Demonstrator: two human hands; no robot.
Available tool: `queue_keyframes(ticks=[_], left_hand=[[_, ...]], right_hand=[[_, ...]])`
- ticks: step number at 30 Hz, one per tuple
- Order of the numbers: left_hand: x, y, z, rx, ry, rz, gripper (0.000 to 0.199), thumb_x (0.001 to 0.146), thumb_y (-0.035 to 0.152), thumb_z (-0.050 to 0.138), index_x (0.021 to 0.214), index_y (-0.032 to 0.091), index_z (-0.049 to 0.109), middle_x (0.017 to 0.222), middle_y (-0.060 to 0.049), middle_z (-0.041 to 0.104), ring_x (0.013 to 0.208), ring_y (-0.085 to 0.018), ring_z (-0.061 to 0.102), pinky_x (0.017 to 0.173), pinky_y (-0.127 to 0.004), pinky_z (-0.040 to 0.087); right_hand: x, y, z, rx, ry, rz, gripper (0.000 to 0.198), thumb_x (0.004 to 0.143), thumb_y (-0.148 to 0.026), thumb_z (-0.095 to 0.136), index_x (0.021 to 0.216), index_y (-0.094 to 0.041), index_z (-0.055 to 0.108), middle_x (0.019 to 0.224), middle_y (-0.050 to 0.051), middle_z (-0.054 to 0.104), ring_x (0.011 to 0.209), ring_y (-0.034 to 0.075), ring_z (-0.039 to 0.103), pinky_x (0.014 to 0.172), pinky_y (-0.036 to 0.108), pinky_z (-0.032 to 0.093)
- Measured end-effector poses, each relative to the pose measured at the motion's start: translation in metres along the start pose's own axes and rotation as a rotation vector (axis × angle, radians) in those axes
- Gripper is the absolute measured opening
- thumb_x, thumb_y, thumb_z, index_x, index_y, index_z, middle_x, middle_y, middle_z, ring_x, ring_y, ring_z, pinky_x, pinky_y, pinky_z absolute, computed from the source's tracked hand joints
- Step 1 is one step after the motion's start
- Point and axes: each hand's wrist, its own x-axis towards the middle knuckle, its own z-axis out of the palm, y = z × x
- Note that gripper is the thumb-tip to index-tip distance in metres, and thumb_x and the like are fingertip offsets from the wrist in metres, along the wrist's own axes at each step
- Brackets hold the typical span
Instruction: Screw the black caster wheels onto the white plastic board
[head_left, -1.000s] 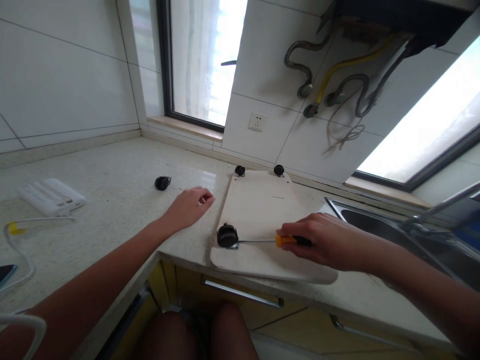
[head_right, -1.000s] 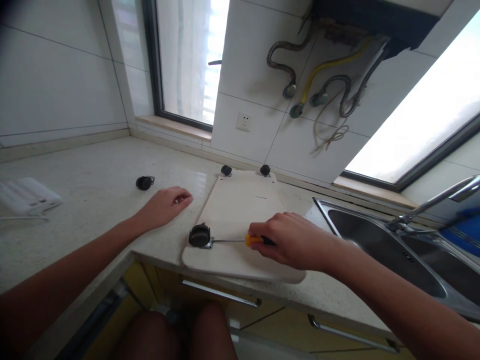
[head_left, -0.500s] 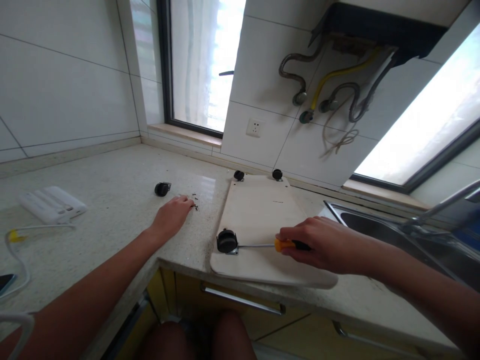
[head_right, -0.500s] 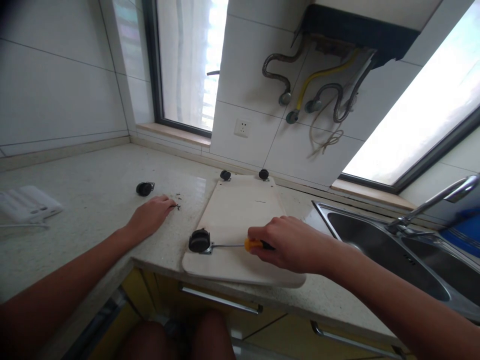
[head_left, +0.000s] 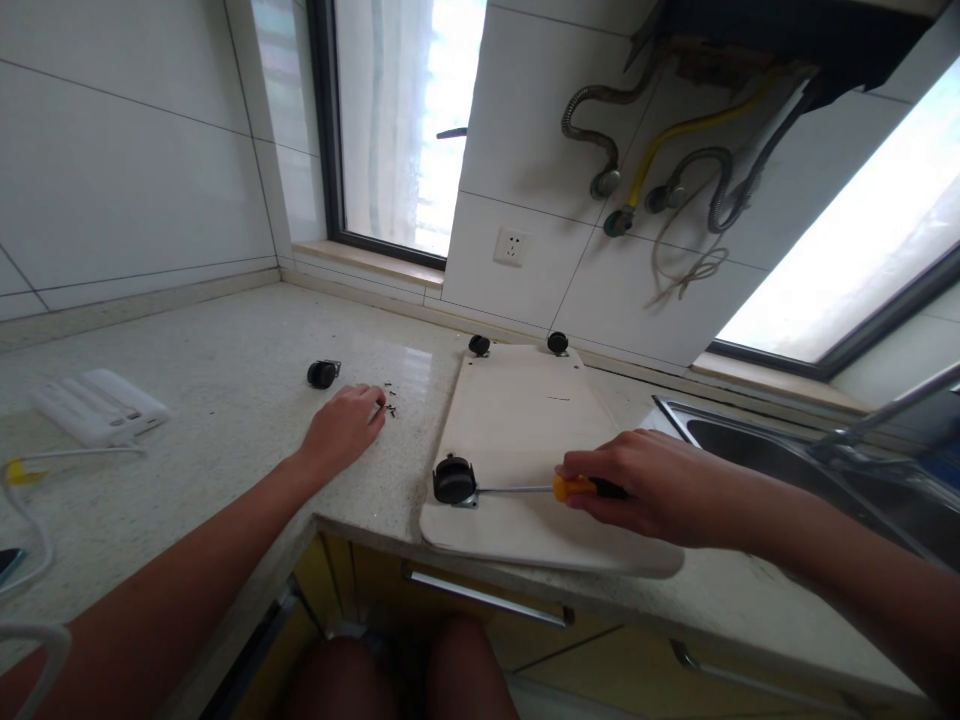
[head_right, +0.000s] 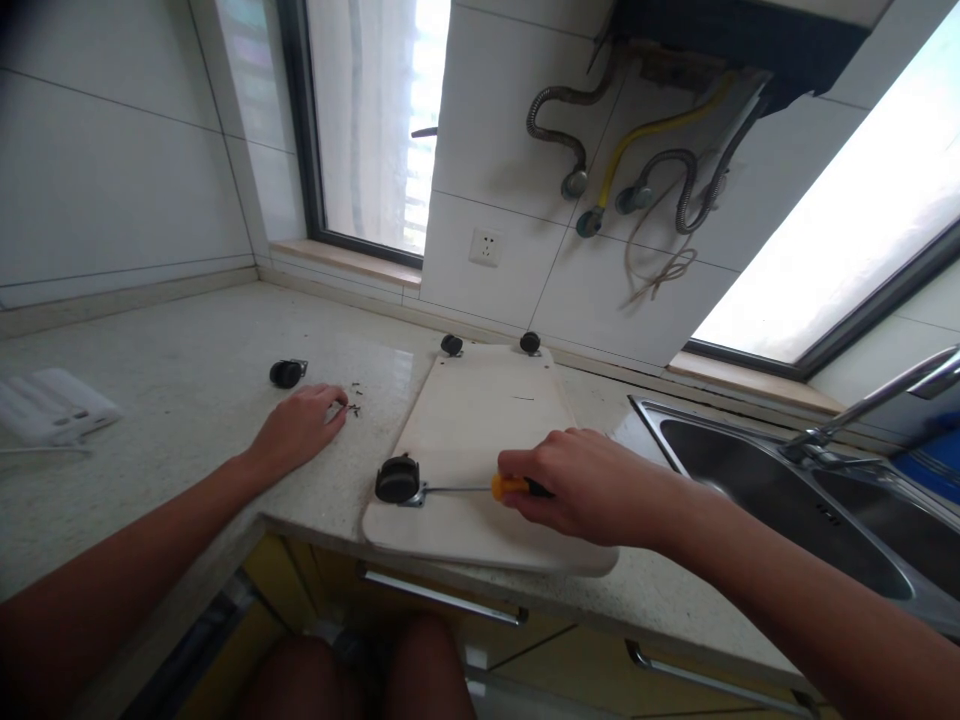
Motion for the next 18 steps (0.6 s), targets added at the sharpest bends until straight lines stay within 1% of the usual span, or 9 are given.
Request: queue_keyframes(ticks=[4,6,9,11,13,16,17,18], left_hand=[[-0.001,0.003,-0.002,-0.080,0.039,-0.030,0.022,0.099,0.025,0.057,0.104,0.017,0.077,0.104,-0.018,0.081,0.105,-0.038,0.077,0.091,-0.045,0.060],[0.000,0.006,-0.005,-0.149,0.062,-0.043,0.022,0.097,0.026,0.058,0.102,0.018,0.078,0.100,-0.017,0.082,0.103,-0.038,0.078,0.091,-0.046,0.060],[0.004,0.014,-0.011,-0.306,0.094,-0.067,0.024,0.093,0.027,0.062,0.106,0.018,0.081,0.097,-0.013,0.085,0.096,-0.034,0.082,0.093,-0.046,0.063],[0.006,0.025,-0.018,-0.436,0.099,-0.072,0.029,0.092,0.029,0.065,0.112,0.018,0.083,0.095,-0.010,0.087,0.090,-0.030,0.083,0.092,-0.044,0.065],[0.006,0.043,-0.025,-0.566,0.089,-0.057,0.032,0.093,0.036,0.067,0.113,0.019,0.085,0.098,-0.009,0.088,0.090,-0.027,0.084,0.091,-0.041,0.068],[-0.003,0.083,-0.038,-0.756,0.047,-0.003,0.038,0.096,0.051,0.070,0.114,0.021,0.087,0.110,-0.009,0.089,0.100,-0.025,0.085,0.093,-0.037,0.069],[-0.007,0.098,-0.041,-0.844,0.021,0.017,0.040,0.096,0.054,0.072,0.115,0.022,0.087,0.112,-0.008,0.089,0.102,-0.025,0.085,0.093,-0.035,0.069],[-0.013,0.113,-0.044,-0.991,-0.020,0.024,0.039,0.094,0.055,0.076,0.114,0.023,0.087,0.113,-0.008,0.089,0.103,-0.025,0.085,0.094,-0.035,0.068]], right_hand=[[0.001,0.000,0.000,-0.008,0.012,0.000,0.026,0.110,-0.050,0.052,0.113,-0.031,0.070,0.090,0.002,0.075,0.079,0.019,0.068,0.071,0.032,0.030],[0.001,0.000,0.001,-0.009,0.014,0.004,0.026,0.110,-0.049,0.052,0.113,-0.031,0.070,0.090,0.002,0.075,0.079,0.019,0.068,0.072,0.032,0.030],[0.001,0.002,0.003,0.014,0.007,-0.002,0.026,0.110,-0.049,0.053,0.114,-0.031,0.070,0.090,0.002,0.074,0.079,0.019,0.068,0.072,0.032,0.032],[0.001,0.003,0.004,0.026,0.010,-0.012,0.027,0.110,-0.050,0.052,0.114,-0.031,0.070,0.089,0.002,0.074,0.079,0.019,0.068,0.073,0.032,0.033],[0.001,0.004,0.004,0.022,0.017,-0.009,0.027,0.110,-0.050,0.052,0.115,-0.031,0.071,0.090,0.003,0.074,0.080,0.019,0.069,0.073,0.032,0.033],[0.001,0.004,0.005,0.017,0.022,-0.009,0.025,0.108,-0.049,0.055,0.115,-0.031,0.071,0.091,0.003,0.075,0.081,0.019,0.068,0.072,0.031,0.032],[0.001,0.005,0.005,0.020,0.024,-0.013,0.025,0.108,-0.049,0.055,0.115,-0.030,0.070,0.091,0.003,0.075,0.081,0.019,0.068,0.072,0.031,0.032],[0.001,0.005,0.005,0.025,0.025,-0.018,0.025,0.108,-0.049,0.055,0.114,-0.030,0.070,0.090,0.003,0.074,0.080,0.019,0.067,0.072,0.031,0.031]])
